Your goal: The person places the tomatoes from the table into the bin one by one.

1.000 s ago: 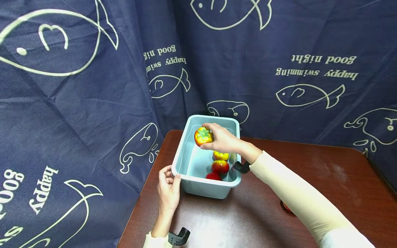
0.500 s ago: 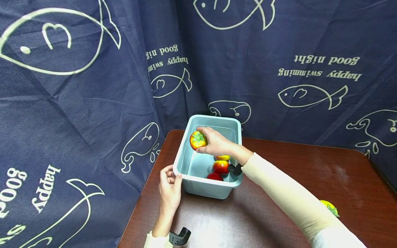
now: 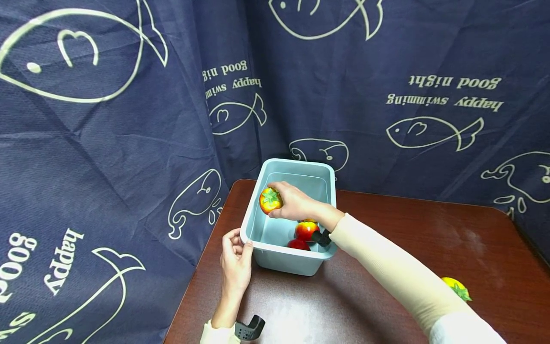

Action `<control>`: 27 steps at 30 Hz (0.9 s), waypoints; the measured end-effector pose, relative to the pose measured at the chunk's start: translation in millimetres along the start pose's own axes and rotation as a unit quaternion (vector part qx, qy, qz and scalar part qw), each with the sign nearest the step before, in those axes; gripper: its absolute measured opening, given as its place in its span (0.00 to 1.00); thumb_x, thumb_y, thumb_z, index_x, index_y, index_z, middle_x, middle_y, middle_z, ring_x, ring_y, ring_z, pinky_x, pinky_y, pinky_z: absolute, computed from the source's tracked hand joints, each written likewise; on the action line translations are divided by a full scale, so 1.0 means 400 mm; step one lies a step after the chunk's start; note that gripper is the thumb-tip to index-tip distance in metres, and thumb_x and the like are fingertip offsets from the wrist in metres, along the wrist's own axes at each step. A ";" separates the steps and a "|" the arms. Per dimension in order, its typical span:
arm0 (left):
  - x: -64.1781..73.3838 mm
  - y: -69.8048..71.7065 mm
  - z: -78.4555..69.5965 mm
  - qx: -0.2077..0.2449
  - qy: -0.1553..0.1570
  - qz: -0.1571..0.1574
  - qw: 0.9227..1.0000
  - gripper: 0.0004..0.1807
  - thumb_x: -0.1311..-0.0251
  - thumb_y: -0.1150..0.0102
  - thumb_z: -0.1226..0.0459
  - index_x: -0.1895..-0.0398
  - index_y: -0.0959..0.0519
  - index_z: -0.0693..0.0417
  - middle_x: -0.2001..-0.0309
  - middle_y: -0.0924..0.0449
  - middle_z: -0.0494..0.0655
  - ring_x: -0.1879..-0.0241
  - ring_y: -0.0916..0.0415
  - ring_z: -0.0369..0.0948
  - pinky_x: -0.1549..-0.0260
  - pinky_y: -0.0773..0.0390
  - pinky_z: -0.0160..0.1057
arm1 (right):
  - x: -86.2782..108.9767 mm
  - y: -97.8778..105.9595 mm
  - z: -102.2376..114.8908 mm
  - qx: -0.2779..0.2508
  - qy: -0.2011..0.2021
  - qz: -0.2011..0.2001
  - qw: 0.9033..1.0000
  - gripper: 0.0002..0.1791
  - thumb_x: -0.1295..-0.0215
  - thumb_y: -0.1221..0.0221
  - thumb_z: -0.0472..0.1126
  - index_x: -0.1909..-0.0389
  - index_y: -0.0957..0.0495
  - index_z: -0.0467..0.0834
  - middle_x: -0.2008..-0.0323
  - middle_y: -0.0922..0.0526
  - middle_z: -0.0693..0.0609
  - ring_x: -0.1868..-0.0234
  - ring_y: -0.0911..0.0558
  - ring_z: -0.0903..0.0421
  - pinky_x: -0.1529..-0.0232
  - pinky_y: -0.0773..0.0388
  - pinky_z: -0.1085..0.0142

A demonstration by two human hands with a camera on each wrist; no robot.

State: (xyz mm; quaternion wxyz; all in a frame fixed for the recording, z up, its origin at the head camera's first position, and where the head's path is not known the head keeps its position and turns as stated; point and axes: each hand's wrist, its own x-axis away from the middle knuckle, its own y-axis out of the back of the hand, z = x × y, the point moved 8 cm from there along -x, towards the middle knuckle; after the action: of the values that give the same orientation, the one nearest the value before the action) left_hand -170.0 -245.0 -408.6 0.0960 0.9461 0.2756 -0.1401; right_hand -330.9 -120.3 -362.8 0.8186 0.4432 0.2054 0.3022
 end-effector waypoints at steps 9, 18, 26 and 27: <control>0.000 -0.002 0.002 0.002 -0.006 -0.002 1.000 0.20 0.44 0.42 0.77 0.46 0.30 0.70 0.65 0.24 0.57 0.76 0.30 0.39 0.79 0.32 0.26 | -0.006 -0.022 0.002 0.005 0.000 0.012 1.000 0.43 0.48 0.30 0.46 0.32 0.36 0.41 0.43 0.27 0.44 0.48 0.27 0.49 0.46 0.27 0.57; 0.000 -0.001 0.003 0.001 -0.001 0.000 1.000 0.20 0.44 0.42 0.77 0.46 0.30 0.69 0.65 0.24 0.57 0.76 0.30 0.39 0.79 0.32 0.27 | 0.000 -0.045 0.003 0.015 0.001 0.026 1.000 0.43 0.48 0.30 0.46 0.32 0.36 0.39 0.45 0.27 0.43 0.51 0.26 0.49 0.48 0.27 0.57; 0.001 0.000 0.002 -0.003 -0.002 0.000 1.000 0.20 0.43 0.43 0.77 0.46 0.30 0.69 0.65 0.25 0.57 0.76 0.31 0.39 0.79 0.32 0.27 | 0.003 -0.048 0.005 0.015 0.004 0.025 1.000 0.43 0.47 0.30 0.46 0.31 0.36 0.39 0.44 0.27 0.43 0.49 0.26 0.49 0.46 0.27 0.56; 0.001 0.000 0.002 -0.003 -0.003 0.000 1.000 0.20 0.43 0.43 0.77 0.46 0.30 0.70 0.65 0.25 0.57 0.76 0.31 0.39 0.79 0.32 0.27 | 0.003 -0.050 0.005 0.017 0.003 0.026 1.000 0.43 0.47 0.30 0.47 0.31 0.37 0.39 0.44 0.27 0.43 0.49 0.26 0.49 0.46 0.27 0.56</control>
State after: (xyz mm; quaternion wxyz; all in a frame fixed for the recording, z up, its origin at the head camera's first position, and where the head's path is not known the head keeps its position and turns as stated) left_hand -169.9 -244.8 -409.5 0.0996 0.9454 0.2759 -0.1420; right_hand -322.6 -128.9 -378.7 0.8023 0.4610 0.2018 0.3211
